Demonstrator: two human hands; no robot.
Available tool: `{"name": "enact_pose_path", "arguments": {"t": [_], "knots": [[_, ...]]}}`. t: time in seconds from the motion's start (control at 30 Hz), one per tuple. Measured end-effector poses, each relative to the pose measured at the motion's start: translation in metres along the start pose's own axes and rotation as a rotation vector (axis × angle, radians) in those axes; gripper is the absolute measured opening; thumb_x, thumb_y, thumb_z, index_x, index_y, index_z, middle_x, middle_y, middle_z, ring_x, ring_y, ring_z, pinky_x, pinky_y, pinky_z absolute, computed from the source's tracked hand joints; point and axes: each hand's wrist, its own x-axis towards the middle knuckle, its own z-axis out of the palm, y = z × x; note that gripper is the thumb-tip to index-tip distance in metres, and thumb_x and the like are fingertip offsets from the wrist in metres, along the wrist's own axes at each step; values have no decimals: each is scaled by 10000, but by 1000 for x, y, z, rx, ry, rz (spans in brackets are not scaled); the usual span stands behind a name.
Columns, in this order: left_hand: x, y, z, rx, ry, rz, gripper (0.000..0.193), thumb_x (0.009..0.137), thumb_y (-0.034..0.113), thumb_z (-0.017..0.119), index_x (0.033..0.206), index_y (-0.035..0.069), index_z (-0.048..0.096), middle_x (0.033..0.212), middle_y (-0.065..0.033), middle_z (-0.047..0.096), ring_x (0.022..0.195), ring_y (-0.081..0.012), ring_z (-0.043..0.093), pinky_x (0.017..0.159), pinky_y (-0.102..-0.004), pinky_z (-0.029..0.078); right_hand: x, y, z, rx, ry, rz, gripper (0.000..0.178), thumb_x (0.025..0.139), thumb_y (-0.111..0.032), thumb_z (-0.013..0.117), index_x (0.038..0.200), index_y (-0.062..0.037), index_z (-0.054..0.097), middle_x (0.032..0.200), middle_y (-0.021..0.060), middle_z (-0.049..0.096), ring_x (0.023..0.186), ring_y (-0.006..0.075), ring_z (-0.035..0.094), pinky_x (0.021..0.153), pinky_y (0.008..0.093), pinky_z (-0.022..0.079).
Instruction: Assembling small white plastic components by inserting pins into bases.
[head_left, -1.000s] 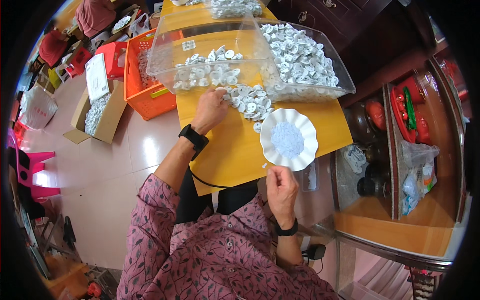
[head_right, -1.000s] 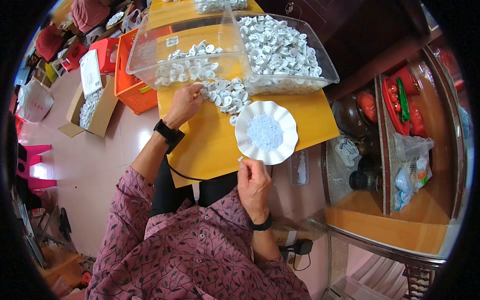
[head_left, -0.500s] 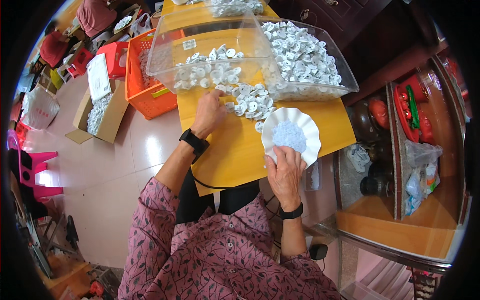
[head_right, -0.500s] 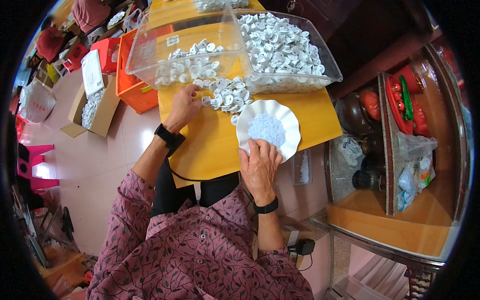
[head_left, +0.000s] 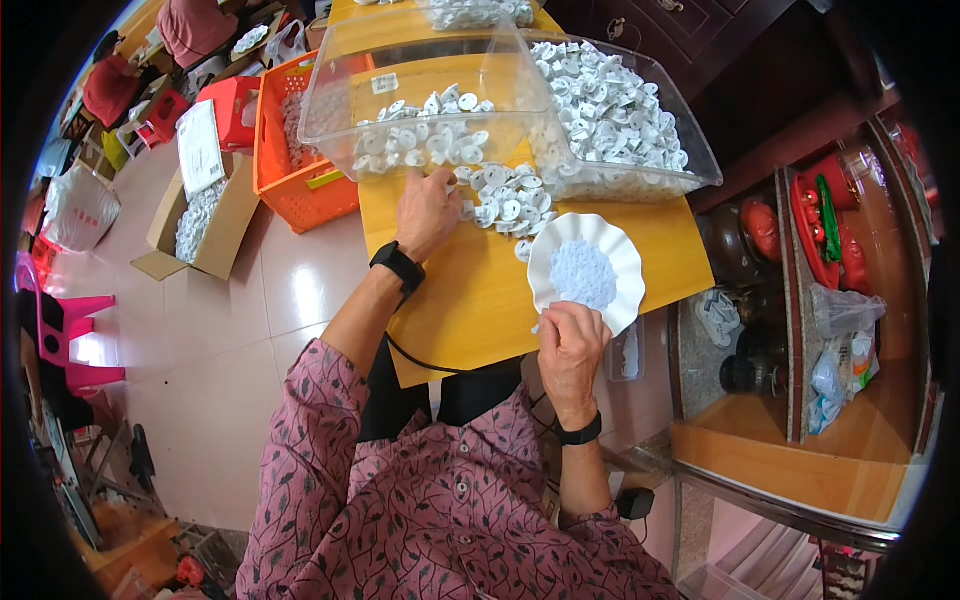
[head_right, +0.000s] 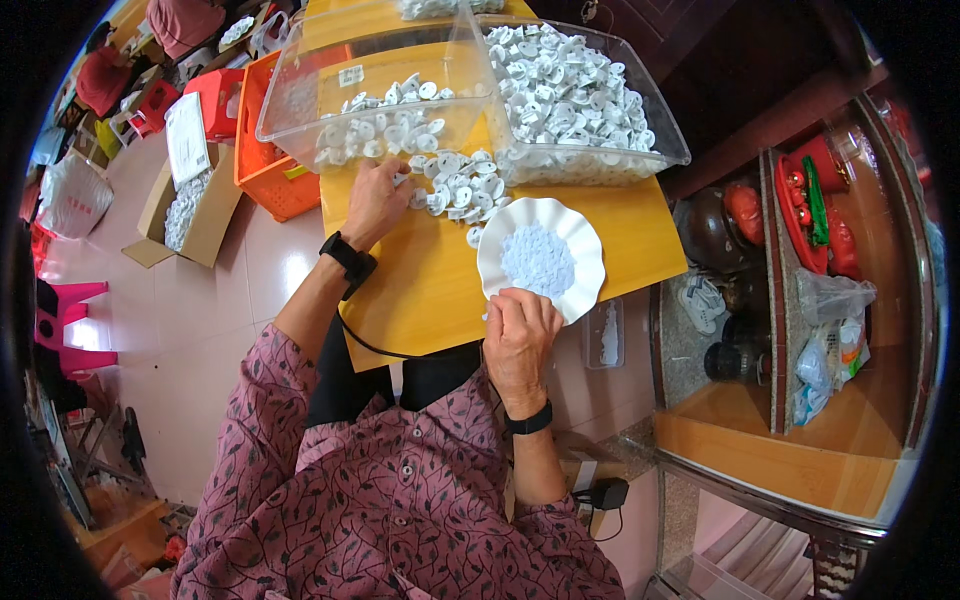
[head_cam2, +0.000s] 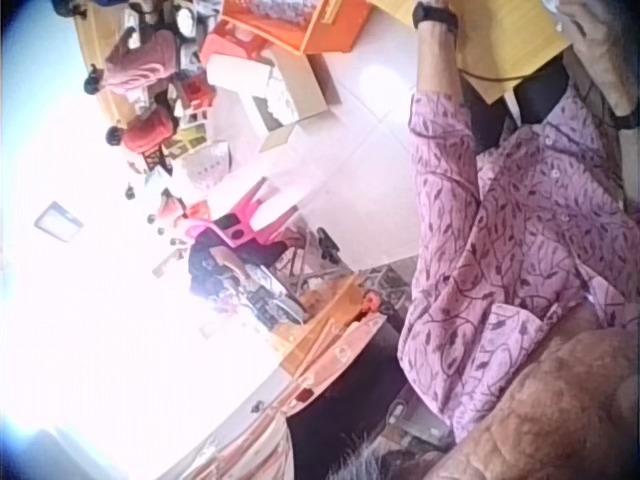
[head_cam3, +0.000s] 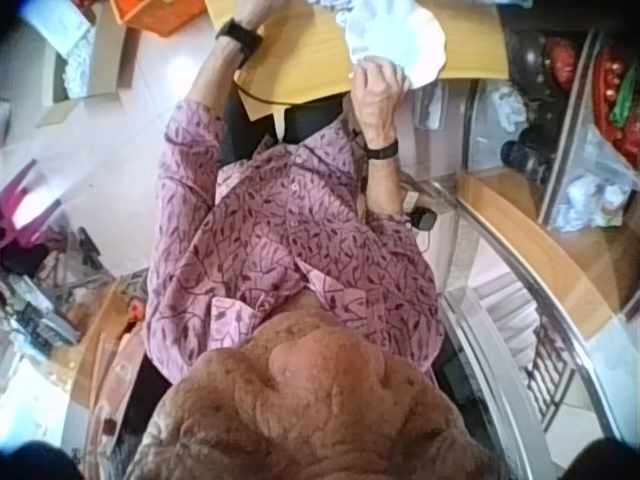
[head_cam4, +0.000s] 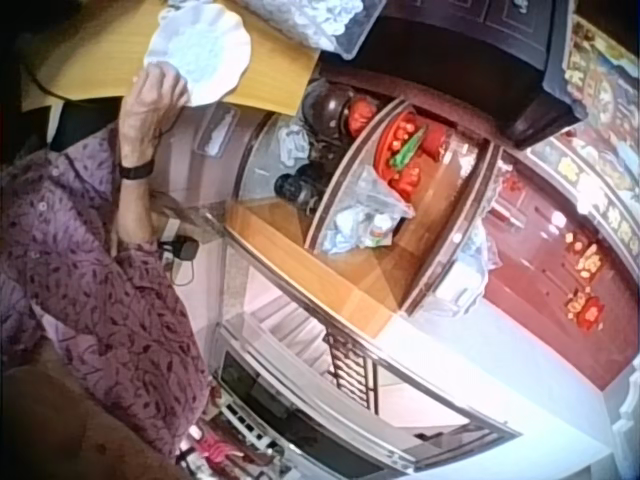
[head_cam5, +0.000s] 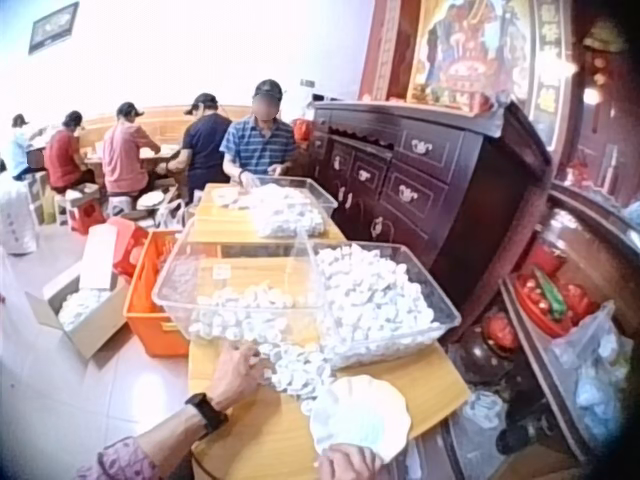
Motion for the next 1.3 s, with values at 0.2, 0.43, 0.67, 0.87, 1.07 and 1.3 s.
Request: {"name": "enact_pose_path", "arguments": {"t": [0.2,0.43,0.67,0.87,1.07,1.3], "knots": [[-1,2,-2,26,-43,60,203,826,151,683,993,38,704,932,-226,642,940,-386,621,833,-447,518,1,-3,-3,173,154,27,73,876,-25,670,948,-30,664,923,95,675,847,270,628,751,383,479],[-12,-5,-10,-19,-6,117,207,817,126,695,986,8,714,931,-220,654,871,-374,636,787,-423,515,-9,-14,-15,916,28,568,111,962,-72,620,1040,5,640,901,62,687,758,87,624,644,237,500],[-34,5,-34,-215,-162,11,204,834,84,683,1009,-19,698,900,-137,672,789,-178,641,694,-303,515,-12,-26,-21,1012,-74,602,209,952,-65,622,1146,11,639,922,38,673,768,68,610,662,215,492],[-83,46,-67,-699,-415,-217,229,918,121,674,1102,-14,667,859,-12,647,714,-76,591,661,-239,512,-11,-33,-22,1048,-97,603,239,944,-55,625,1172,16,635,934,29,668,781,68,609,672,216,489],[-129,59,-79,-1006,-530,-379,224,914,94,699,1118,3,675,870,-26,676,705,-77,630,667,-216,528,-13,-38,-21,980,-151,576,227,943,-52,622,1159,17,627,911,43,675,767,81,620,667,223,498],[-161,49,-62,-1339,-537,-375,411,937,74,668,1330,-2,574,1082,-90,681,980,-171,687,904,-269,551,-14,-50,-23,997,-148,579,164,955,-68,624,1091,24,619,966,94,716,770,107,664,661,226,513]]}}
